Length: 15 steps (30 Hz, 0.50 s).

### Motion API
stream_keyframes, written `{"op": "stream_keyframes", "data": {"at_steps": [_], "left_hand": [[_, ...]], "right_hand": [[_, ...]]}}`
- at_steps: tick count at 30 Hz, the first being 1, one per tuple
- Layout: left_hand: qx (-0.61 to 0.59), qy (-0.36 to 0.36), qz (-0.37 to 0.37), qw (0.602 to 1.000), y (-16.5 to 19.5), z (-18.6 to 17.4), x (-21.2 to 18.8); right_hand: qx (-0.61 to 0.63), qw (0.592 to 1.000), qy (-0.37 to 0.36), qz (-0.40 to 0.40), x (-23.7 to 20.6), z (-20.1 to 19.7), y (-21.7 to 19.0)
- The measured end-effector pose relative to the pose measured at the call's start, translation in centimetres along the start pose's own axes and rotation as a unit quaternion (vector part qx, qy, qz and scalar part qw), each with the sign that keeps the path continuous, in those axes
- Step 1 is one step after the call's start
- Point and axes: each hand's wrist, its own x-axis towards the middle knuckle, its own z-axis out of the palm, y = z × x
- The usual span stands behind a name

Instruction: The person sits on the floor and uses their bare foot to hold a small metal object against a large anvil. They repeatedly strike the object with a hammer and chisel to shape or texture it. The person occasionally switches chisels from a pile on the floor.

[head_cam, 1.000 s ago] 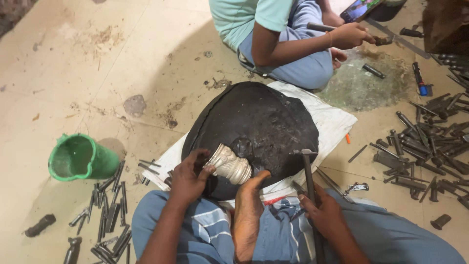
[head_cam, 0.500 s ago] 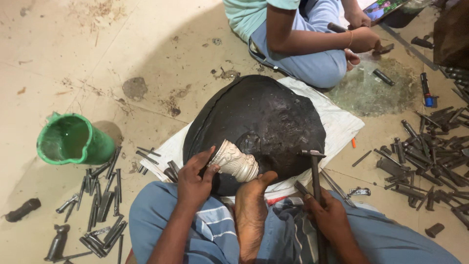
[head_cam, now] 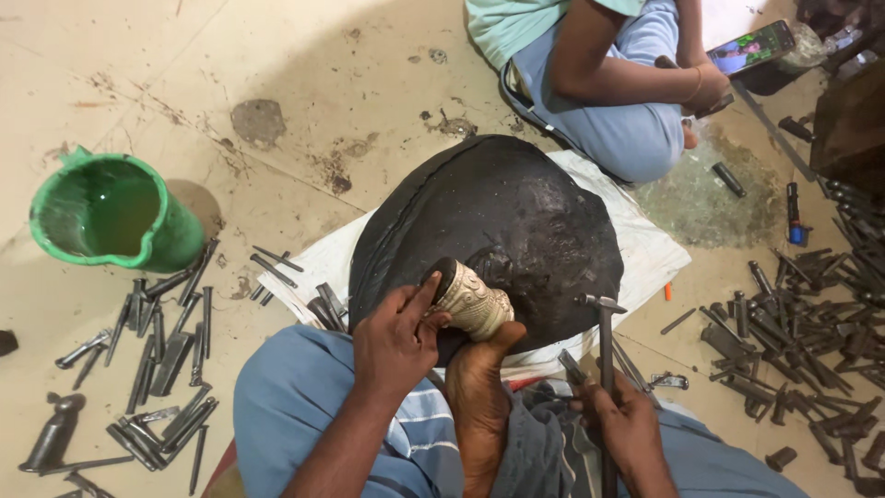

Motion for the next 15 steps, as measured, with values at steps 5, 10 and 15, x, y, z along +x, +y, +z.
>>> {"op": "stream_keyframes", "data": {"at_steps": [5, 10, 15], "left_hand": [[-0.056, 0.018, 0.028, 0.998, -0.8, 0.0, 0.7], [-0.115, -0.022, -0.032, 0.993, -1.4, -0.2, 1.4], [-0.147, -0.069, -0.107, 0.981, -2.6, 0.5, 1.8]], "right_hand": [[0.044, 0.999, -0.018, -0.017, -1.1, 0.1, -2.0], [0.024, 0.999, -0.002, -0.024, -1.0, 0.4, -1.9], [0.022, 0.999, 0.007, -0.029, 0.2, -0.8, 0.0]]}}
